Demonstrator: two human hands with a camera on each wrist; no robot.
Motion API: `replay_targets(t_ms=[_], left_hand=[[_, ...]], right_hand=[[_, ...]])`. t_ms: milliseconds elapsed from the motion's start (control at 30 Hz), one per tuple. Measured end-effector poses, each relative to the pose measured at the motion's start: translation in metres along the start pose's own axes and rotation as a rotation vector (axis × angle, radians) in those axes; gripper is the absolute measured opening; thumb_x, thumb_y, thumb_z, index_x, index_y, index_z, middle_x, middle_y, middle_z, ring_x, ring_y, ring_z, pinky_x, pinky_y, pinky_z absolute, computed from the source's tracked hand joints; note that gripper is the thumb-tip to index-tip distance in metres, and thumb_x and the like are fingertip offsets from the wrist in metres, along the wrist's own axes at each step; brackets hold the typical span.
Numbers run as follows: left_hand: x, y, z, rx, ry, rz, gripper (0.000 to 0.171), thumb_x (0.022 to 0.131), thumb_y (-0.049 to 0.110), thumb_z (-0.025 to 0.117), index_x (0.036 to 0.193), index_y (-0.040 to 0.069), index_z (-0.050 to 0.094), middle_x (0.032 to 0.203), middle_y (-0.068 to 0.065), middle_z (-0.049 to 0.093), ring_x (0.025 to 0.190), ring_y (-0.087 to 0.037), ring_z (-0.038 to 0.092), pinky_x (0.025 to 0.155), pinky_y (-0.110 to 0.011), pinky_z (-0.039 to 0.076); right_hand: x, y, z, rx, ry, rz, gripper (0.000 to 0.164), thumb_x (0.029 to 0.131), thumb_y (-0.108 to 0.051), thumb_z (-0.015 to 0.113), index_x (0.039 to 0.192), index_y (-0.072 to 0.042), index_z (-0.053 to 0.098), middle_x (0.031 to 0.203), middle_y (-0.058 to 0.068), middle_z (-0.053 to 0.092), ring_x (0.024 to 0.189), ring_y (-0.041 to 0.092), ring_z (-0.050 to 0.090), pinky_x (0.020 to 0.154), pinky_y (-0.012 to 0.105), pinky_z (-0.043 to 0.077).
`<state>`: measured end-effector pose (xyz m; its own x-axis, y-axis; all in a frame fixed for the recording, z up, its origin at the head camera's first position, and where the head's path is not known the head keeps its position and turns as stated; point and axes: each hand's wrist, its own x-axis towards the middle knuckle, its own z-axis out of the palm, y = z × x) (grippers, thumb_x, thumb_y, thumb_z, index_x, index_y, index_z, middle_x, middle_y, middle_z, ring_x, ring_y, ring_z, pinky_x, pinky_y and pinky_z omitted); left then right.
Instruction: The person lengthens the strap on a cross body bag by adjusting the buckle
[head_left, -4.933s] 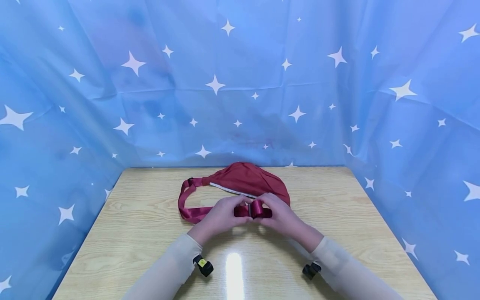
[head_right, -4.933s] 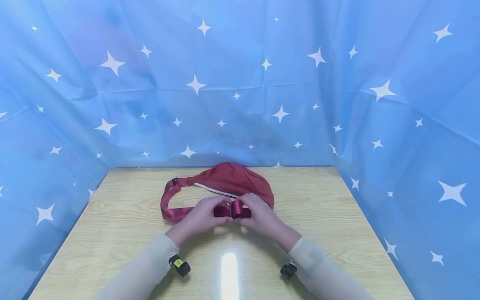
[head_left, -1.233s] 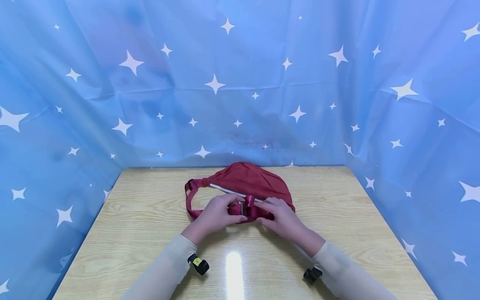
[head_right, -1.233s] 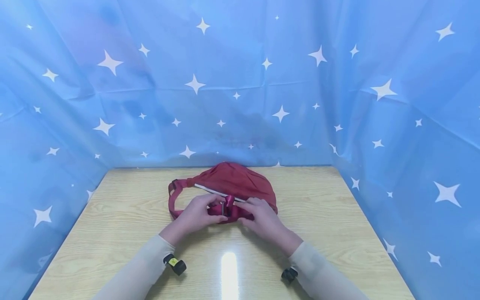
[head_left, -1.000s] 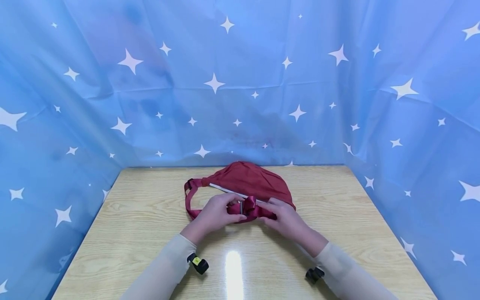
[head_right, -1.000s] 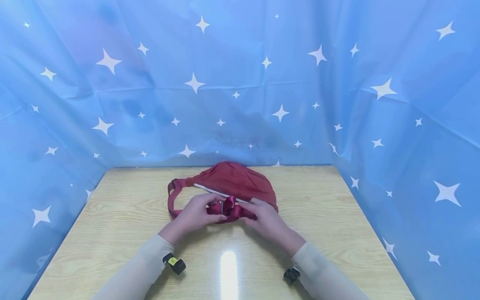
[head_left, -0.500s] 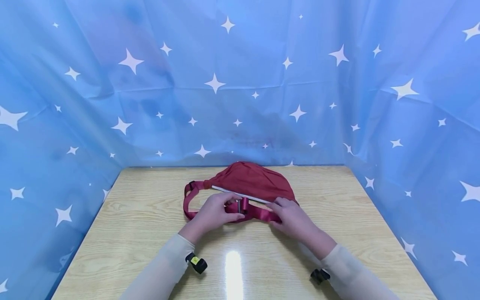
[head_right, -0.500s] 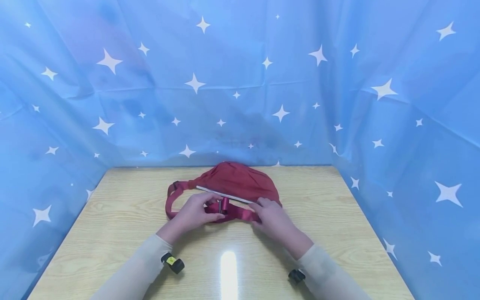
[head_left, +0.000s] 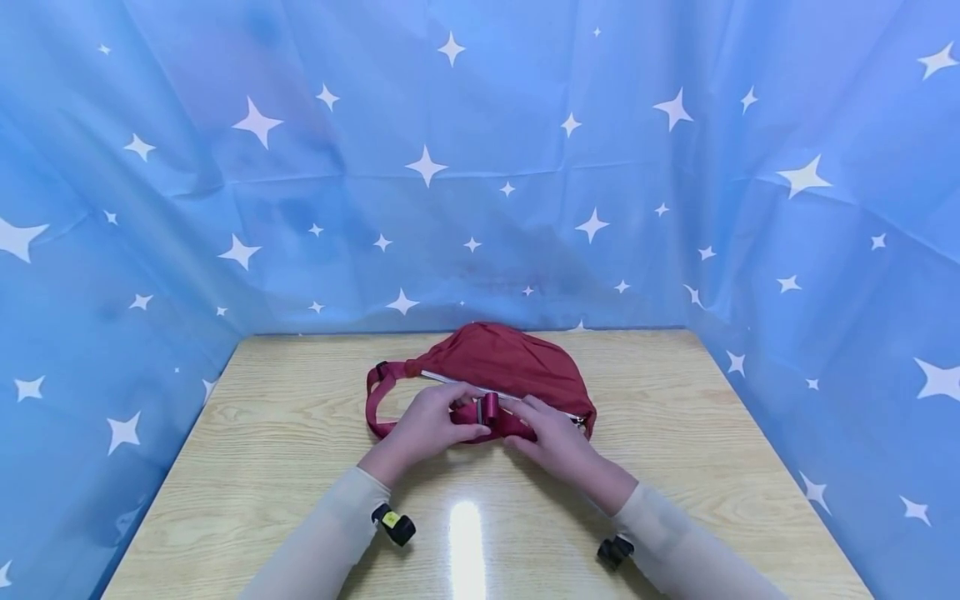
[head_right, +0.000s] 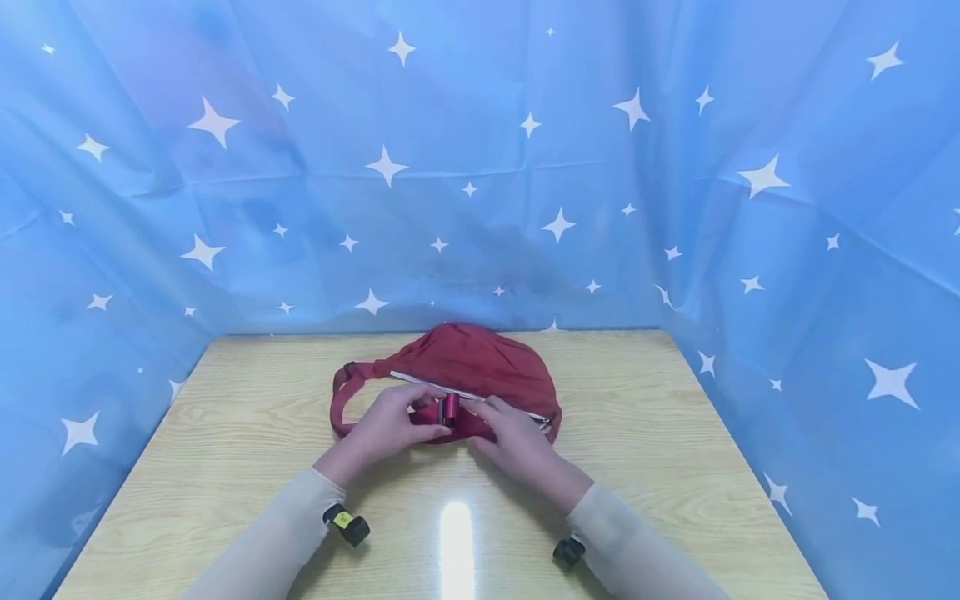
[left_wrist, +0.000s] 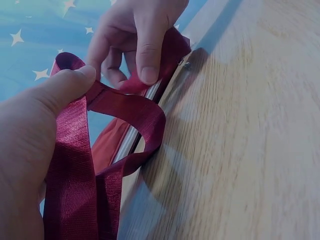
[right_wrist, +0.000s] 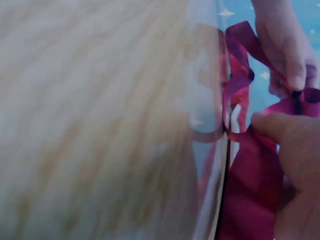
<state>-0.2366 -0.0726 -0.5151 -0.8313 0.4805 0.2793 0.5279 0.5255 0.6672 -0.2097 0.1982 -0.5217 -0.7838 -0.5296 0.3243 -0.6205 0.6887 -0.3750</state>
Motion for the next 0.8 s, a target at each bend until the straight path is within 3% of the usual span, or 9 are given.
replay_targets(t_ms=[100,200,333,600,700,800], left_hand=[[0.0,0.001,-0.001,0.002,0.003,0.006,0.049,0.092,0.039,0.094,0.134,0.022,0.077,0.103,0.014,0.07,0.093,-0.008,0.064,0.084,-0.033,0.057],[0.0,0.002,-0.003,0.004,-0.004,0.003,0.049,0.091,0.038,0.095,0.134,0.021,0.077,0.103,0.014,0.07,0.093,-0.008,0.064,0.085,-0.033,0.057],[0.0,0.001,-0.006,0.014,-0.005,-0.008,0.048,0.092,0.039,0.094,0.133,0.022,0.077,0.102,0.014,0.069,0.092,-0.008,0.063,0.084,-0.032,0.057],[-0.001,-0.001,-0.01,-0.013,-0.003,-0.037,0.044,0.091,0.04,0.094,0.129,0.026,0.077,0.1,0.015,0.067,0.089,-0.01,0.061,0.08,-0.032,0.055],[-0.001,-0.003,-0.008,-0.003,0.0,-0.011,0.044,0.092,0.04,0.094,0.13,0.026,0.077,0.1,0.016,0.067,0.09,-0.009,0.061,0.08,-0.031,0.055],[-0.001,-0.004,-0.006,0.011,0.005,0.01,0.044,0.091,0.04,0.094,0.129,0.026,0.077,0.099,0.016,0.067,0.09,-0.008,0.061,0.08,-0.03,0.055]], right_hand=[[-0.002,0.004,-0.001,0.003,0.02,-0.03,0.06,0.096,-0.016,0.089,0.152,-0.018,0.068,0.134,0.007,0.075,0.117,0.026,0.075,0.095,0.047,0.063],[-0.002,0.006,-0.006,0.027,0.027,-0.05,0.061,0.095,-0.009,0.089,0.152,-0.017,0.069,0.139,0.009,0.075,0.126,0.028,0.073,0.1,0.048,0.061],[-0.004,0.01,-0.014,0.018,0.002,-0.053,0.058,0.095,-0.006,0.087,0.15,-0.015,0.07,0.132,0.009,0.078,0.12,0.027,0.075,0.097,0.047,0.062],[-0.01,0.015,-0.028,-0.11,-0.096,0.049,0.055,0.095,-0.007,0.087,0.148,-0.011,0.071,0.128,0.01,0.079,0.114,0.029,0.077,0.096,0.049,0.062],[-0.006,0.011,-0.026,-0.076,-0.116,0.077,0.056,0.097,-0.012,0.087,0.15,-0.01,0.068,0.119,0.008,0.079,0.104,0.024,0.077,0.09,0.046,0.064],[0.0,0.007,-0.02,0.033,-0.111,0.098,0.056,0.101,-0.014,0.084,0.152,-0.01,0.064,0.123,0.007,0.076,0.102,0.022,0.074,0.09,0.046,0.063]])
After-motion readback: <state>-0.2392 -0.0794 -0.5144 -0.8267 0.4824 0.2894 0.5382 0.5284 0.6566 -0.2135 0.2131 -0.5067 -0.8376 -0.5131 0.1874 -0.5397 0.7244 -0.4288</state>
